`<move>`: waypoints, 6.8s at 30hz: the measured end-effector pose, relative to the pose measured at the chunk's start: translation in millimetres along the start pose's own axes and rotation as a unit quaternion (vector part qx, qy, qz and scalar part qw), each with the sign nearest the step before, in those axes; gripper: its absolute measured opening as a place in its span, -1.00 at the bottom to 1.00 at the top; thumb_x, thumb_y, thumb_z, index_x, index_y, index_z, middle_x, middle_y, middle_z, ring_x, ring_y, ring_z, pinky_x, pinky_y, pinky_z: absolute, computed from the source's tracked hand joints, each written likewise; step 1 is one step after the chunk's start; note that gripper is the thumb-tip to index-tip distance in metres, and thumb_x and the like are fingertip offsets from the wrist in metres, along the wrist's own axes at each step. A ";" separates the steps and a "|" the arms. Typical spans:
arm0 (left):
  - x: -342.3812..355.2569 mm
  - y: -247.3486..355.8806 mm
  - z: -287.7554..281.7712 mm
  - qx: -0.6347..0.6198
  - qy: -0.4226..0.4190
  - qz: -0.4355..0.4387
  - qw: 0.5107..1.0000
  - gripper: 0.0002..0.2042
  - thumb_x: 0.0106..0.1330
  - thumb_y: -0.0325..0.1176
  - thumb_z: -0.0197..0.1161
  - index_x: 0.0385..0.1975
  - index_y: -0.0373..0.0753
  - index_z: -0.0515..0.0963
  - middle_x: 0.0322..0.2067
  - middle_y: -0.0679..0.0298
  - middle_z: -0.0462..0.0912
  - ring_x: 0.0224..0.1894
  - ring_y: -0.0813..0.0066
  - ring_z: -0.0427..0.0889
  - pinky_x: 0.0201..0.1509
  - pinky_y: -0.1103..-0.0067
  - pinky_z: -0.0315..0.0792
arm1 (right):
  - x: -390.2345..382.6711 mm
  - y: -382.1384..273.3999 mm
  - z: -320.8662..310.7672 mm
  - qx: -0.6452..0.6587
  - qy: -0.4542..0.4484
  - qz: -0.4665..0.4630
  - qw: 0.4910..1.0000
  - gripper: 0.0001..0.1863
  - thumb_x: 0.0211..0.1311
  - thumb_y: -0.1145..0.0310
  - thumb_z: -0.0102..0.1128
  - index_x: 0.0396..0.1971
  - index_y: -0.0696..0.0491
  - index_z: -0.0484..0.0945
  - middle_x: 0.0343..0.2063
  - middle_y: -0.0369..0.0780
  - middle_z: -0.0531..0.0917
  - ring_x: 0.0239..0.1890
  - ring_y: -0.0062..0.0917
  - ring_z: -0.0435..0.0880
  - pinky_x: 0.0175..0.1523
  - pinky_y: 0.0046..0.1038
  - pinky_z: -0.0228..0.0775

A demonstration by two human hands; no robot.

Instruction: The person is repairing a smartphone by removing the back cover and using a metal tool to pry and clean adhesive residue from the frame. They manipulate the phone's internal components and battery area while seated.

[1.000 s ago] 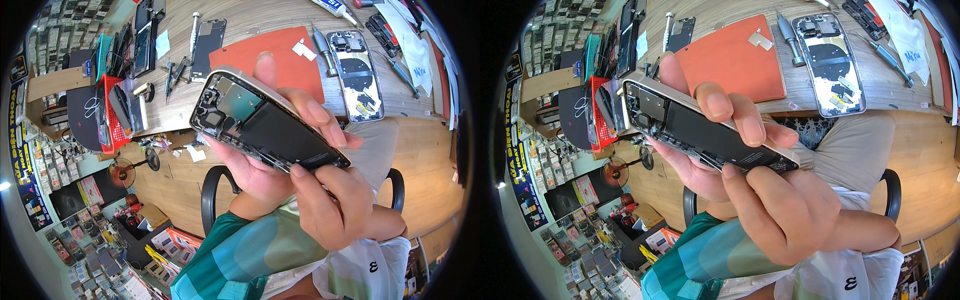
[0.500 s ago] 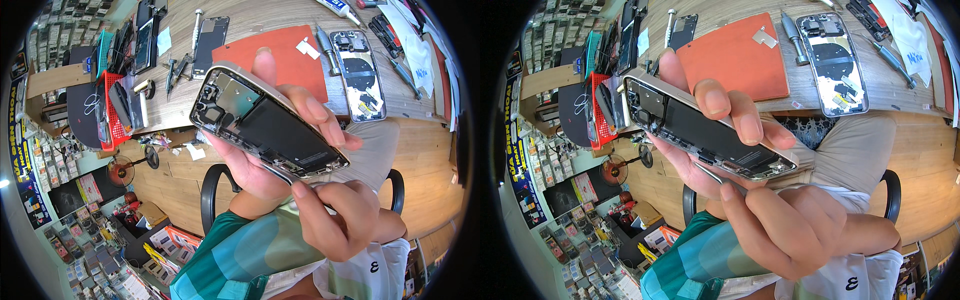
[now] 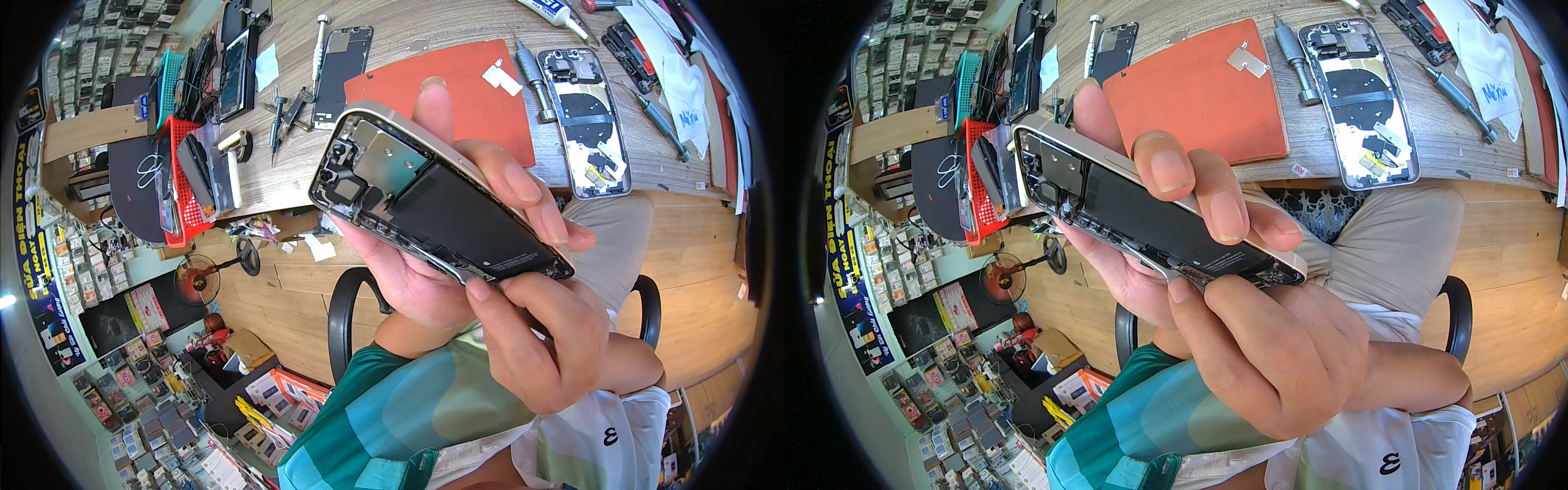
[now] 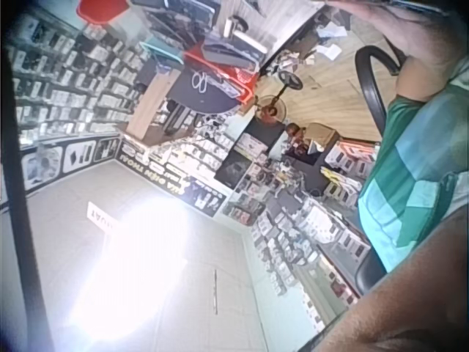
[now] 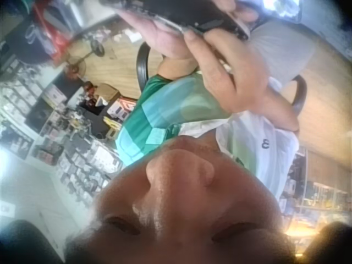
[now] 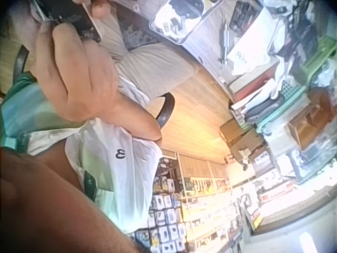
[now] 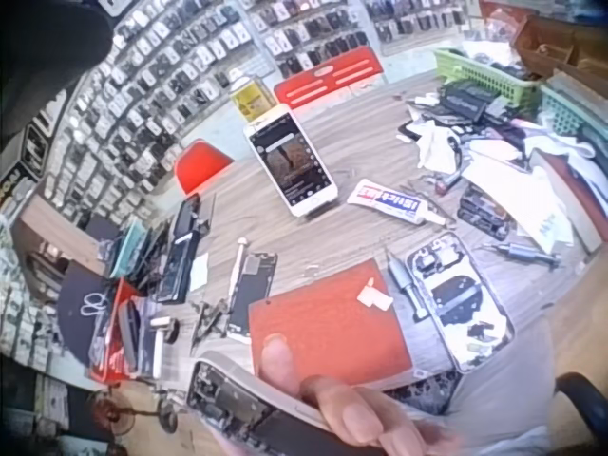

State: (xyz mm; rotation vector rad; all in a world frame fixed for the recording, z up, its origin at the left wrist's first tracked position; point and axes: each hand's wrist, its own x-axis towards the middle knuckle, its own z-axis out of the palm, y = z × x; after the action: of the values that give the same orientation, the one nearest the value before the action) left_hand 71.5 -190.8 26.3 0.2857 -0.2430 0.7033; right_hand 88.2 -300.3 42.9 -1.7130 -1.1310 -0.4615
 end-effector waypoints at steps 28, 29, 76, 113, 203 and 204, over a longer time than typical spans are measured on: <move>1.4 1.0 -0.8 0.030 -0.019 -0.009 0.999 -0.04 0.46 0.55 -0.30 0.69 0.04 -0.18 0.12 -0.08 0.55 0.04 -0.12 0.70 0.11 -0.21 0.67 | 0.8 3.8 0.3 0.007 -0.017 -0.049 0.999 -0.69 0.17 0.63 0.39 -0.06 0.20 0.80 -0.28 -0.14 0.67 -0.46 -0.47 0.58 -0.49 -0.51 0.30; 3.2 6.1 -11.6 0.064 -0.068 -0.015 0.996 -0.15 0.58 0.39 -0.27 0.70 0.05 -0.24 0.20 -0.06 0.49 0.10 -0.12 0.67 0.15 -0.26 0.65 | 0.8 4.0 0.8 0.007 -0.016 -0.047 0.999 -0.70 0.17 0.63 0.39 -0.07 0.19 0.80 -0.28 -0.14 0.67 -0.46 -0.47 0.59 -0.49 -0.50 0.30; -2.0 6.5 -8.6 0.112 -0.051 0.009 0.992 -0.15 0.60 0.41 -0.26 0.71 0.10 -0.29 0.23 -0.06 0.49 0.09 -0.14 0.68 0.14 -0.30 0.64 | -4.2 4.8 0.8 0.141 -0.064 0.040 0.987 -0.65 0.27 0.60 0.47 0.05 0.27 0.70 -0.15 -0.08 0.61 -0.31 -0.45 0.55 -0.30 -0.50 0.41; -6.4 -2.2 -0.3 0.024 -0.015 0.004 1.000 0.17 0.22 0.79 -0.30 0.72 0.09 -0.11 0.08 -0.03 0.60 0.03 -0.04 0.72 0.14 -0.09 0.60 | -12.8 -4.0 9.7 0.054 -0.006 0.021 0.998 -0.68 0.26 0.48 0.55 -0.02 0.23 0.75 -0.20 -0.10 0.66 -0.29 -0.41 0.62 -0.30 -0.46 0.43; -7.9 3.4 -2.8 0.088 0.061 -0.013 0.994 0.15 0.35 0.71 -0.47 0.69 -0.15 -0.14 0.17 0.01 0.60 0.10 0.06 0.71 0.23 -0.05 0.62 | -16.8 15.5 8.3 0.005 -0.019 -0.041 0.999 -0.58 0.12 0.63 0.41 0.04 0.16 0.76 -0.14 -0.16 0.65 -0.45 -0.50 0.54 -0.48 -0.52 0.37; -8.2 3.2 -2.5 0.086 0.064 -0.013 0.994 0.15 0.35 0.71 -0.47 0.69 -0.16 -0.14 0.17 0.01 0.60 0.10 0.06 0.71 0.22 -0.04 0.62 | -16.3 15.4 8.4 0.008 -0.019 -0.043 0.999 -0.58 0.12 0.64 0.41 0.04 0.16 0.76 -0.14 -0.16 0.65 -0.45 -0.50 0.54 -0.48 -0.52 0.37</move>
State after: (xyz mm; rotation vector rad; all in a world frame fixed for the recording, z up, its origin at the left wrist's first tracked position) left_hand 63.6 -192.5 22.0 0.4050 -0.0563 0.7157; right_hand 91.6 -301.7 19.3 -1.6712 -1.2369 -0.4737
